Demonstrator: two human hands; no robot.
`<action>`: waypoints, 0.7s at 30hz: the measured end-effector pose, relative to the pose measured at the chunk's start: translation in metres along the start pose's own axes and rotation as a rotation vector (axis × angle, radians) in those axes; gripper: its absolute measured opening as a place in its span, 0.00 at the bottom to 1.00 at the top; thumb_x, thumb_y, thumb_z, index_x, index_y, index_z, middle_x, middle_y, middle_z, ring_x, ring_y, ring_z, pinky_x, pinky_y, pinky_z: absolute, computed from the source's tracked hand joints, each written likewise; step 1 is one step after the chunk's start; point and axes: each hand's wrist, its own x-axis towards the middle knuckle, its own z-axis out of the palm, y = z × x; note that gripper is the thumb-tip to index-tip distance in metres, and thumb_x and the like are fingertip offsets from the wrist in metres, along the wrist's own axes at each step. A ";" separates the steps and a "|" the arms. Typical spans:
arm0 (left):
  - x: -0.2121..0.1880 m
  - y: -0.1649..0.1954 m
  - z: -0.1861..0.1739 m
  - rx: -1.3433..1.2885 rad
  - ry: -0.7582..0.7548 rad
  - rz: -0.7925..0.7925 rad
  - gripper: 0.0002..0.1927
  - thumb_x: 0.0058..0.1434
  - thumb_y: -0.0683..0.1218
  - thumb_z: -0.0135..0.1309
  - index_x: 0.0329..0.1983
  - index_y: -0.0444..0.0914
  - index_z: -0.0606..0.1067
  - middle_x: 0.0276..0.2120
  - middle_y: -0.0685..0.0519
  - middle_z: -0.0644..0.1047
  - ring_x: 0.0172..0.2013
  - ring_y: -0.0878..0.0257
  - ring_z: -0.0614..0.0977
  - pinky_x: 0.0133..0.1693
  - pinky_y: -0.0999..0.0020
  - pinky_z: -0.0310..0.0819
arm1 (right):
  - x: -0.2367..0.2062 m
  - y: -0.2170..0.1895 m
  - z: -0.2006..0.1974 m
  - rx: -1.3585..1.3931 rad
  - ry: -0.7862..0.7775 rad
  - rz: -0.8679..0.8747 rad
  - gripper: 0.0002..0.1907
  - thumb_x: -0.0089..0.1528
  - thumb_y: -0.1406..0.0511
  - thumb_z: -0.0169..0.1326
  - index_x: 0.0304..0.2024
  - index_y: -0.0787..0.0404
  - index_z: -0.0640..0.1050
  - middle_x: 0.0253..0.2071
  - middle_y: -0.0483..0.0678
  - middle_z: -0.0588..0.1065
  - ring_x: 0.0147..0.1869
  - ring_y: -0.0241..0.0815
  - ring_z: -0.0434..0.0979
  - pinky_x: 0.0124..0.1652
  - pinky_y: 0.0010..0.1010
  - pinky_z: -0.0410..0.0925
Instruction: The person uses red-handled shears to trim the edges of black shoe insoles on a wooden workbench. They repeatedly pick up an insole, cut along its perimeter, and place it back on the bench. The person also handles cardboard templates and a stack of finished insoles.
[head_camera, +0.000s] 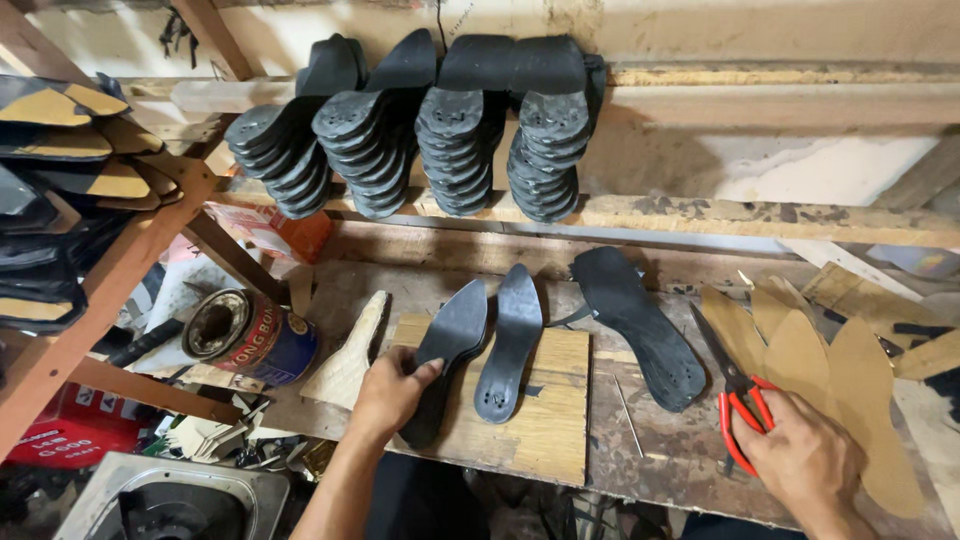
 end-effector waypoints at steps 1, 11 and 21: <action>-0.003 0.005 -0.001 0.116 0.053 0.064 0.25 0.59 0.54 0.65 0.50 0.31 0.77 0.38 0.41 0.81 0.40 0.50 0.82 0.46 0.57 0.75 | 0.000 0.000 0.000 -0.004 -0.008 0.009 0.22 0.54 0.51 0.63 0.48 0.51 0.82 0.43 0.43 0.81 0.40 0.51 0.82 0.42 0.40 0.73; -0.052 0.063 0.071 0.404 0.140 0.687 0.27 0.54 0.49 0.65 0.50 0.28 0.72 0.47 0.35 0.73 0.47 0.39 0.74 0.45 0.48 0.70 | -0.003 -0.001 0.003 -0.020 -0.026 0.046 0.23 0.55 0.49 0.63 0.49 0.48 0.82 0.42 0.43 0.81 0.41 0.50 0.82 0.42 0.38 0.74; -0.057 0.057 0.025 0.272 0.342 0.823 0.26 0.43 0.37 0.59 0.50 0.33 0.75 0.49 0.41 0.74 0.48 0.42 0.74 0.51 0.51 0.70 | -0.004 0.011 0.015 -0.092 0.004 -0.132 0.21 0.57 0.48 0.61 0.47 0.49 0.83 0.42 0.40 0.80 0.38 0.43 0.82 0.40 0.34 0.74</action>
